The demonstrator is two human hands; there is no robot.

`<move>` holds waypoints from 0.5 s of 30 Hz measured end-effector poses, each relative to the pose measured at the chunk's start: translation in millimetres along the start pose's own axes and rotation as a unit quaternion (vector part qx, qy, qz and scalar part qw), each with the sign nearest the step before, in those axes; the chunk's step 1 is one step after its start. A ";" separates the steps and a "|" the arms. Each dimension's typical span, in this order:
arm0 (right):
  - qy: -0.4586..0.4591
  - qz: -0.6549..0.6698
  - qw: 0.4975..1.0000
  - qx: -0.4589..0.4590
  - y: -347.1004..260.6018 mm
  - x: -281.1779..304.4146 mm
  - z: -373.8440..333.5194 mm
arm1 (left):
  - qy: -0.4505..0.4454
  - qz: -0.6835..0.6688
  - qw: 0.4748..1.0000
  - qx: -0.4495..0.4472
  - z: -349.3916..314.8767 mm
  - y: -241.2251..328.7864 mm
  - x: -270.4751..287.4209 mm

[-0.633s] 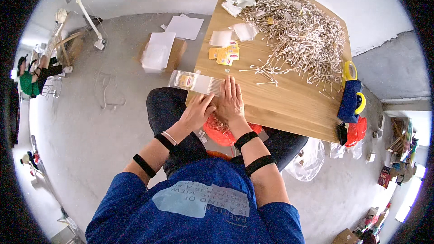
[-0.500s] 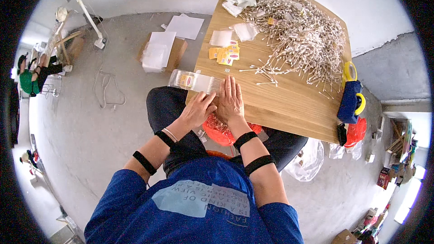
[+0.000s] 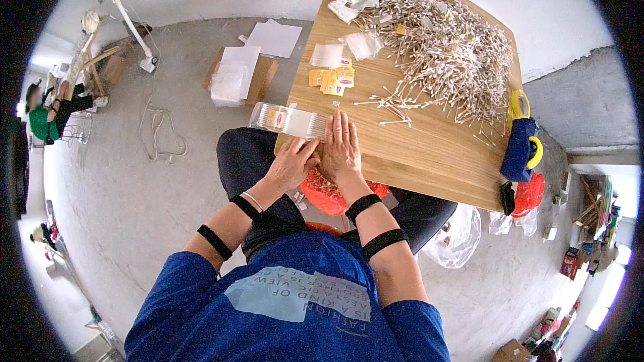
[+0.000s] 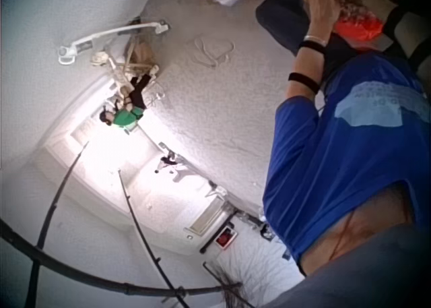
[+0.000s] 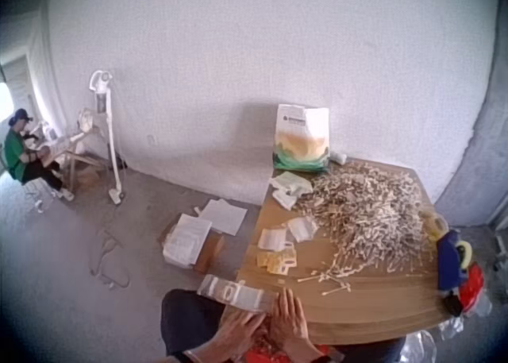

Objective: The person sits on the floor and packs cotton swabs from a large pile on a wooden table into small transparent plastic containers. They repeatedly pick up swabs, align them, and place them into the containers, then set the filled containers aside.

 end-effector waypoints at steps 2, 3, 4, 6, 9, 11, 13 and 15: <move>-0.006 -0.005 1.000 -0.001 1.3 -1.9 0.1 | -0.010 0.000 1.000 0.009 0.5 0.2 -0.9; -0.019 -0.004 1.000 -0.003 0.9 -0.5 -0.1 | -0.022 -0.003 1.000 0.018 1.3 1.1 0.4; -0.031 -0.003 0.999 -0.005 0.3 0.6 -0.5 | -0.035 -0.006 0.999 0.028 1.6 0.6 -0.1; -0.042 -0.002 0.999 -0.001 -1.3 2.2 -1.0 | -0.036 -0.005 0.999 0.030 1.0 -0.5 -2.3; -0.021 0.005 1.000 0.004 -1.0 1.3 0.0 | -0.021 -0.001 1.000 0.021 0.1 -0.5 -3.2; -0.011 0.011 1.000 0.002 1.8 -1.8 0.7 | -0.013 0.001 1.000 0.012 0.1 0.4 -3.1; -0.018 0.017 1.000 -0.001 1.0 -0.3 0.5 | -0.011 0.004 1.000 0.008 -1.0 1.5 -1.0; -0.031 0.011 0.999 -0.003 0.0 1.0 0.5 | -0.005 0.017 1.000 0.016 -1.2 0.3 -1.1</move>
Point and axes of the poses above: each hand's wrist, its own z-axis towards the middle knuckle, its own x-axis out of the back of the hand, y = z × x, the point moved 8 cm from there along z, towards the middle knuckle, and after that the axes turned 12 degrees about -y, right-handed, at the moved point
